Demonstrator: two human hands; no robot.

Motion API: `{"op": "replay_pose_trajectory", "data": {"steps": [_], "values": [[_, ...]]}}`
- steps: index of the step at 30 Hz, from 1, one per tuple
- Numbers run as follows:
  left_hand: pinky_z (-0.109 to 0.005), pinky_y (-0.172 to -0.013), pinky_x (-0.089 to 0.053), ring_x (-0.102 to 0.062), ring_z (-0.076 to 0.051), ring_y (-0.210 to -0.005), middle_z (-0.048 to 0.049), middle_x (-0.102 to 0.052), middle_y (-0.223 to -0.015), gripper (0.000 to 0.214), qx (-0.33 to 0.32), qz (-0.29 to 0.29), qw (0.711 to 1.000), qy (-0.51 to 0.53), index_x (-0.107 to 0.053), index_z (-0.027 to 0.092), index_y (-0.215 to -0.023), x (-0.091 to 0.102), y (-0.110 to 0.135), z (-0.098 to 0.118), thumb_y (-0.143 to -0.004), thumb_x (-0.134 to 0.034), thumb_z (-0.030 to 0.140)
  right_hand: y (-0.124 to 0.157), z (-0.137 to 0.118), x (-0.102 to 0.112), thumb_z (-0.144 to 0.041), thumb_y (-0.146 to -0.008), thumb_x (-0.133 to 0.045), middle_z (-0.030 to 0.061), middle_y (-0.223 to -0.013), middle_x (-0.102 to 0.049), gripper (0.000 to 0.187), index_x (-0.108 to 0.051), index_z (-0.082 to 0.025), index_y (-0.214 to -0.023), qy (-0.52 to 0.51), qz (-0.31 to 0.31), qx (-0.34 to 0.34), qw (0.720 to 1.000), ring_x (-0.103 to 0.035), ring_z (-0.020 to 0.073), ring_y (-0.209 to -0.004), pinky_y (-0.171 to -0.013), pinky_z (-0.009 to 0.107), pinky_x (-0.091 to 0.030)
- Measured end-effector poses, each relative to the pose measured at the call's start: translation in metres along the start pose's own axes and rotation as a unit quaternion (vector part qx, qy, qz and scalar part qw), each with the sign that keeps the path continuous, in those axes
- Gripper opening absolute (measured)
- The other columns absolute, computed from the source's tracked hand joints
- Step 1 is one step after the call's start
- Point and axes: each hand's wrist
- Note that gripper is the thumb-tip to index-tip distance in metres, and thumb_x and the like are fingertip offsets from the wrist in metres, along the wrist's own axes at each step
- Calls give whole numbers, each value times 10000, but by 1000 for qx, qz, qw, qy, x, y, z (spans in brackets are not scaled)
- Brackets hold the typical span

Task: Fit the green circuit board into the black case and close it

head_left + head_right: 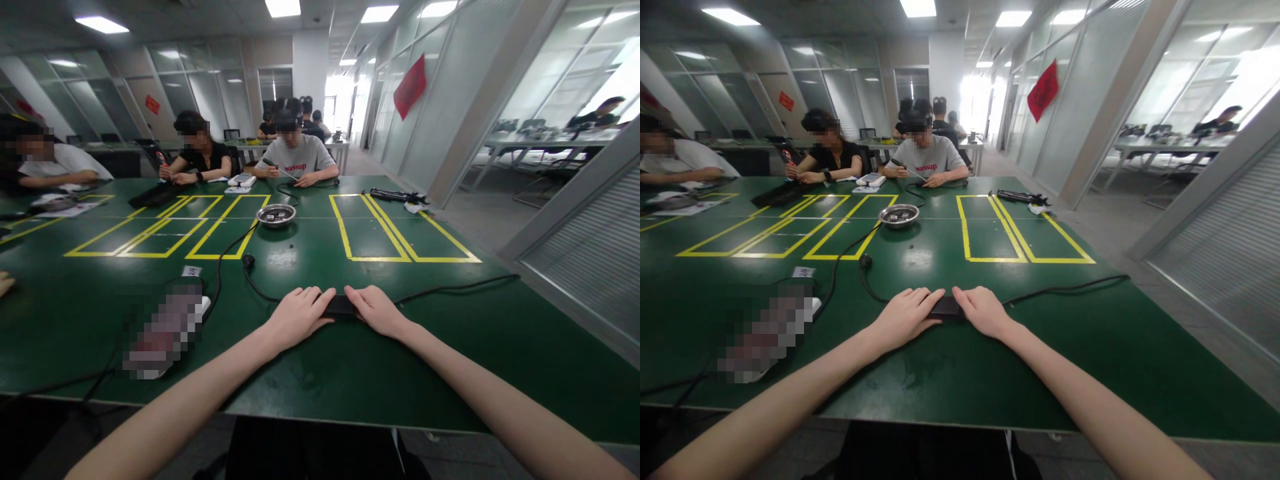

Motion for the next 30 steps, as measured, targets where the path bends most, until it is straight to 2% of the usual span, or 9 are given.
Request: {"op": "replay_pose_trajectory", "data": {"steps": [2, 6, 10, 15, 18, 21, 26, 28, 30], "values": [[-377, -899, -528, -697, -284, -1042, -126, -694, -1119, 576, -11, -8, 1000, 4, -479, 151, -1478, -1, 0, -4, -1018, -656, 448, 1, 0, 1, -464, -1101, -264, 62, -626, -687, 634, -617, -214, -637, 11, 28, -4, 1000, -666, 206, -610, -623, 301, -438], [-377, -884, -544, -699, -279, -1021, -110, -690, -1104, 561, -18, -5, 999, 36, -451, 172, -1495, 2, 4, -12, -1044, -604, 468, 5, -5, 5, -423, -1010, -564, 67, -977, -788, 279, -697, -208, -1129, -22, 35, 83, 996, -723, 212, -789, -713, 300, -517], [-373, -851, -562, -707, -273, -964, -109, -706, -1073, 519, -25, -14, 995, 94, -494, 165, -1451, 5, 7, -17, -1058, -560, 496, 9, -11, 4, -373, -937, -716, 83, -1139, -760, 419, -645, -226, -1323, -12, -16, 162, 987, -731, 236, -968, -833, 324, -557], [-447, -1008, -546, -673, -292, -1163, -152, -677, -1332, 617, -25, 45, 990, 134, -403, 224, -1579, 10, 10, -27, -1031, -618, 409, 4, -4, -2, -390, -972, -666, 84, -1102, -763, 421, -695, -244, -1366, -75, 0, 119, 990, -716, 218, -900, -834, 341, -562], [-545, -1157, -447, -552, -330, -1378, -162, -578, -1511, 599, -8, 125, 984, 124, -419, 256, -1590, 15, 11, -37, -1022, -602, 305, -6, 11, 2, -488, -918, -690, 73, -990, -792, 493, -735, -209, -1322, -225, 64, -5, 972, -682, 193, -723, -680, 321, -561], [-535, -1139, -475, -591, -315, -1336, -157, -628, -1460, 458, 3, 152, 978, 145, -557, 233, -1489, 14, 13, -45, -1033, -559, 275, -16, 30, 18, -615, -815, -736, 55, -809, -777, 632, -752, -164, -1257, -368, 178, -153, 899, -456, 98, -427, -410, 239, -370], [-410, -964, -583, -717, -235, -1049, -97, -779, -1118, 241, -4, 115, 969, 219, -764, 209, -1111, 9, 13, -46, -1039, -538, 247, -21, 77, 54, -684, -753, -729, 70, -839, -779, 674, -758, -164, -1181, -402, 430, -165, 791, -383, 68, -403, -366, 221, -255], [-382, -927, -593, -724, -221, -996, -86, -785, -1059, 233, 12, 115, 964, 238, -770, 206, -1074, 8, 12, -45, -1034, -545, 250, -17, 101, 67, -649, -820, -664, 88, -909, -795, 687, -729, -152, -1289, -309, 488, -162, 800, -474, 100, -452, -408, 235, -347], [-363, -897, -597, -729, -214, -952, -78, -786, -1014, 237, 25, 114, 961, 250, -773, 201, -1046, 8, 12, -45, -1034, -543, 256, -12, 125, 76, -569, -880, -605, 133, -1031, -806, 661, -701, -124, -1359, -153, 477, -200, 842, -660, 185, -661, -543, 280, -497]]}}
Point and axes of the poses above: each hand's wrist, its own y-axis away from the middle knuckle, its own x-axis out of the back of the hand, z = x × y
